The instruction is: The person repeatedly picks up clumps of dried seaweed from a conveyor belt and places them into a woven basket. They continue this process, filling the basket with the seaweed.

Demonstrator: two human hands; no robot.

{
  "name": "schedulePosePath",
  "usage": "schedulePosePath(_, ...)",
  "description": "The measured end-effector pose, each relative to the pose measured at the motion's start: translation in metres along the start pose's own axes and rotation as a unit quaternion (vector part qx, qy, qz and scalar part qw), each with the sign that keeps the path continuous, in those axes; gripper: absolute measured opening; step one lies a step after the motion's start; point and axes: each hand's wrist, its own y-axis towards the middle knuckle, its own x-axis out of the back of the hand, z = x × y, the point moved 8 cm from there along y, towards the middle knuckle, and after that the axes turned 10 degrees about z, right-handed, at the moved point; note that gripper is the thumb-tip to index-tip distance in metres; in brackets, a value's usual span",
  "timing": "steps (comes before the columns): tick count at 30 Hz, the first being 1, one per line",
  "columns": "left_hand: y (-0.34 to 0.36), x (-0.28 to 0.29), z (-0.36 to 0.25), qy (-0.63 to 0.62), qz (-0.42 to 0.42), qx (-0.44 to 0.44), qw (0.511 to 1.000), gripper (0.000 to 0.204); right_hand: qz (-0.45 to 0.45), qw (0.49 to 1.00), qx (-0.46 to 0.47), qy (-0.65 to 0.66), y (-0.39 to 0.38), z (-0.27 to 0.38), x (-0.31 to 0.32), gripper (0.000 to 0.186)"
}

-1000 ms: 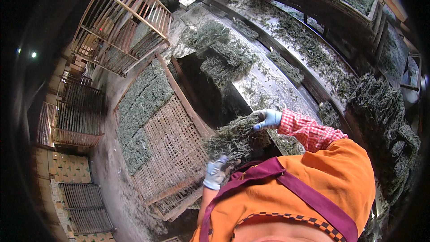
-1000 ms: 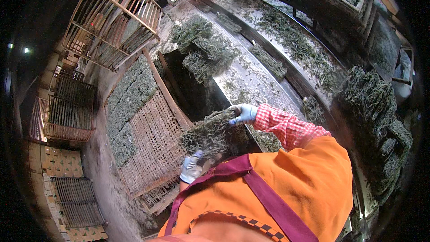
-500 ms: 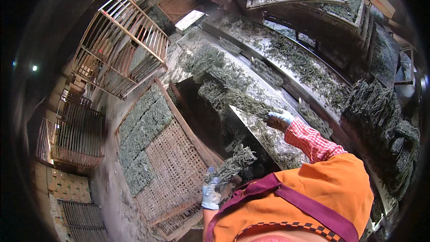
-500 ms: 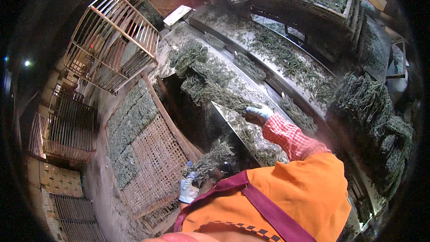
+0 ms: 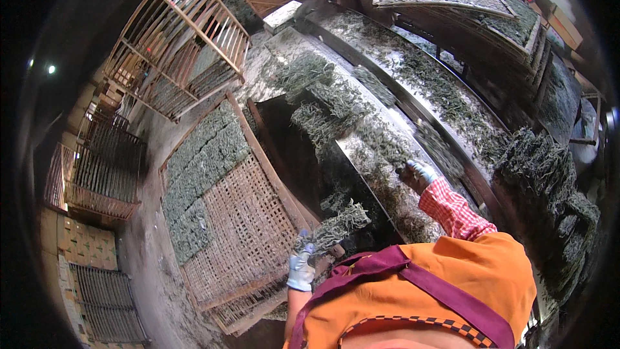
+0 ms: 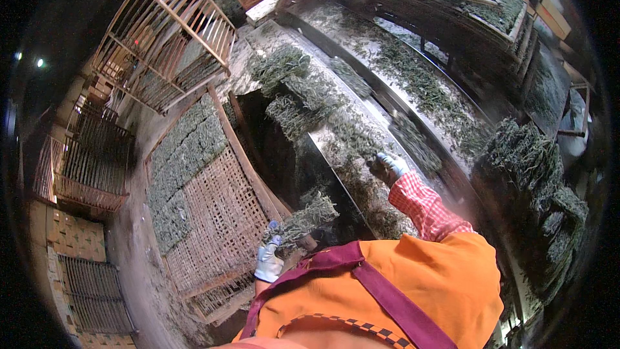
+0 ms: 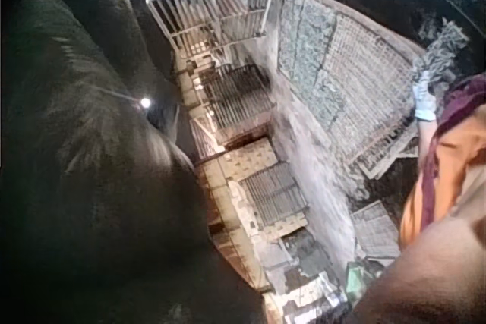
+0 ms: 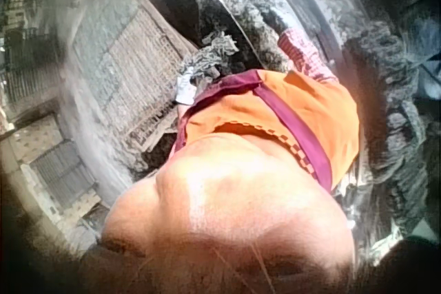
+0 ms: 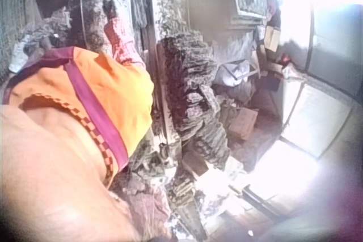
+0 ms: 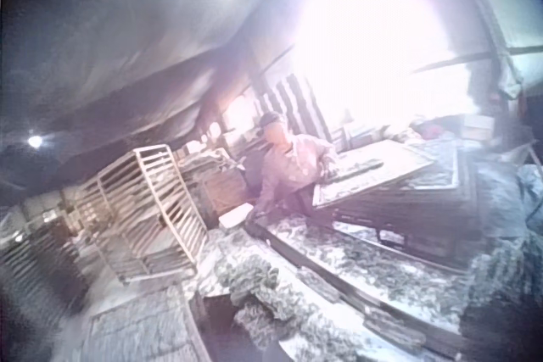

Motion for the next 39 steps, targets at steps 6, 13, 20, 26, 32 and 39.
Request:
schedulePosePath(6, -0.003, 0.009, 0.002, 0.014, -0.026, -0.012, 0.999, 0.049, -0.033, 0.999, 0.040, 0.013, 0.039, 0.063, -0.033, 0.027)
schedulePosePath(13, -0.007, 0.008, 0.002, -0.010, -0.025, -0.033, 0.999, 0.052, -0.121, 0.992, 0.029, -0.034, 0.183, 0.137, -0.033, 0.031)
schedulePosePath(20, -0.015, 0.028, -0.013, 0.034, -0.098, -0.046, 0.994, 0.055, 0.163, 0.967, -0.103, -0.164, 0.120, 0.003, -0.115, 0.048)
schedulePosePath(26, -0.017, 0.041, -0.040, 0.068, 0.012, 0.010, 0.998, 0.057, 0.361, 0.786, -0.363, -0.347, -0.019, -0.150, -0.190, 0.065)
schedulePosePath(32, -0.014, 0.099, -0.073, 0.049, 0.037, -0.099, 0.993, 0.082, 0.325, 0.837, -0.386, -0.210, -0.033, -0.195, -0.226, 0.050)
schedulePosePath(39, -0.054, 0.355, -0.181, 0.215, -0.337, -0.252, 0.881, 0.071, 0.243, 0.914, -0.300, -0.120, 0.019, -0.276, -0.242, 0.034)
